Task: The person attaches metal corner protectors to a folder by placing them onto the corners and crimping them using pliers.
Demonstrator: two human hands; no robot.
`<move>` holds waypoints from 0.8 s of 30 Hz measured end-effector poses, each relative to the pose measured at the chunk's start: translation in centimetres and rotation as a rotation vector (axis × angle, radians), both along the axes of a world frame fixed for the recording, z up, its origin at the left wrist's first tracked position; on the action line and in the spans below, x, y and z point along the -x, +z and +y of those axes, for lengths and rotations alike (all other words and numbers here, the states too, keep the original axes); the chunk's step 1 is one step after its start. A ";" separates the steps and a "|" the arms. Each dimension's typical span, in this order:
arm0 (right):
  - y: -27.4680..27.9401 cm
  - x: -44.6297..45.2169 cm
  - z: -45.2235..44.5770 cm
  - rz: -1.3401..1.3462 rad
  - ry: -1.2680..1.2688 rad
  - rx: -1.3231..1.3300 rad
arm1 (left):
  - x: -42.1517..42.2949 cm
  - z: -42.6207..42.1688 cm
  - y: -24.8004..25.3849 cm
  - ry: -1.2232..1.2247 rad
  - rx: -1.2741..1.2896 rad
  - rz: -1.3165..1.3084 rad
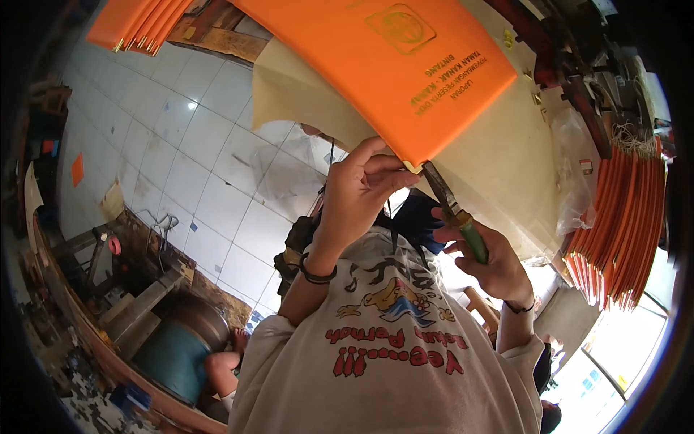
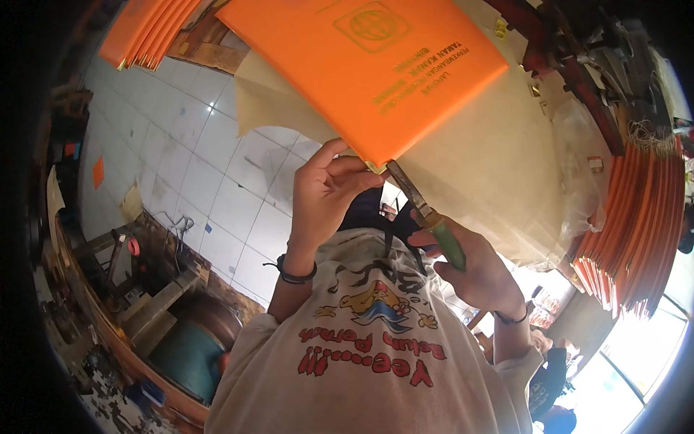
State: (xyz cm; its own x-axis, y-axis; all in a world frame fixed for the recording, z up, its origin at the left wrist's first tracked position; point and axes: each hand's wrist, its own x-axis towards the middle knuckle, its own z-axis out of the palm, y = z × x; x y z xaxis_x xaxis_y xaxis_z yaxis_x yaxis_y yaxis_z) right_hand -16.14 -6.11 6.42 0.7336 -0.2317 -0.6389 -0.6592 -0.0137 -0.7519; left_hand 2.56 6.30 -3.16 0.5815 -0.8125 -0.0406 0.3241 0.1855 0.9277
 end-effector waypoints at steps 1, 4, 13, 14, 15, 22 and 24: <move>0.1 -0.1 -0.1 0.009 -0.003 -0.020 | -0.1 0.0 -0.1 -0.004 0.001 0.005; -0.1 -0.1 -0.3 -0.019 0.019 0.017 | -0.4 0.2 0.2 -0.031 -0.040 -0.011; 0.1 -0.5 -0.8 -0.006 0.037 0.008 | -0.9 0.1 0.6 -0.065 -0.020 0.044; -0.2 -0.4 -0.9 -0.017 0.041 0.008 | -1.0 0.2 0.7 -0.073 -0.035 0.041; -0.5 -0.1 -1.0 -0.027 0.044 0.008 | -1.1 0.2 0.7 -0.070 -0.033 0.040; -1.8 0.4 -0.4 -0.192 -0.143 0.094 | -0.7 -0.1 0.0 -0.029 0.016 0.017; -1.2 0.1 -0.5 -0.070 -0.055 0.194 | -0.6 -0.1 -0.1 -0.024 0.026 0.016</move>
